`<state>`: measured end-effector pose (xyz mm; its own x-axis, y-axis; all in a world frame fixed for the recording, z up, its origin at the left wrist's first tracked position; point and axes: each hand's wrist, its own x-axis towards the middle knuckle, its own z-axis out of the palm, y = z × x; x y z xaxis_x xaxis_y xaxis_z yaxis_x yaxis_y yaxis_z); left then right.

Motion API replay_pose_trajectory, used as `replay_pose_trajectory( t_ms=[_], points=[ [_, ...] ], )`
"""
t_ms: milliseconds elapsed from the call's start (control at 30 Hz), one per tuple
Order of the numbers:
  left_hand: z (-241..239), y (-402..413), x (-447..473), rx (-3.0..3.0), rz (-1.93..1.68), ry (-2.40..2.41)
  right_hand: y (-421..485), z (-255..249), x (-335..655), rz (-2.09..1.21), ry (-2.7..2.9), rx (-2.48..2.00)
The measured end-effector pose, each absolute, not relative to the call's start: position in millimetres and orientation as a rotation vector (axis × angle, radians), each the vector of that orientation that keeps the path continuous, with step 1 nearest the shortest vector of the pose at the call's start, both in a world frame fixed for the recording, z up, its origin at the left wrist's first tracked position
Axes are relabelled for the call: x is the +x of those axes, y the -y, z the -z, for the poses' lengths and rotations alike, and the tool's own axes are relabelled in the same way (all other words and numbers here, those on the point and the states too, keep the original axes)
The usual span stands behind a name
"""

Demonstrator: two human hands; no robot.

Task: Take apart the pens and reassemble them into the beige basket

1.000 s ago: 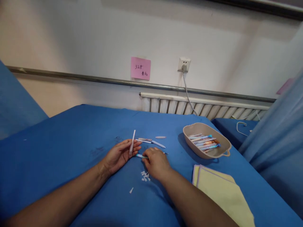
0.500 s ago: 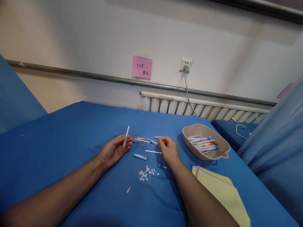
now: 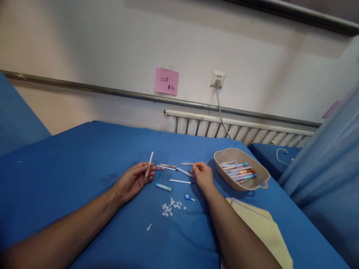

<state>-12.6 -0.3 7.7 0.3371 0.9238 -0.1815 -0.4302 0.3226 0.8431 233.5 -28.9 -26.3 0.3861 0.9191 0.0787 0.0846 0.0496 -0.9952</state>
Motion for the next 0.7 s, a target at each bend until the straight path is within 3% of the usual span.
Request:
replay_pose_trajectory(
  t_ms=[700],
  points=[
    [-4, -1, -15, 0.777, -0.991, -0.762, 20, 55, 232, -0.683, 1.172, -1.422]
  ],
)
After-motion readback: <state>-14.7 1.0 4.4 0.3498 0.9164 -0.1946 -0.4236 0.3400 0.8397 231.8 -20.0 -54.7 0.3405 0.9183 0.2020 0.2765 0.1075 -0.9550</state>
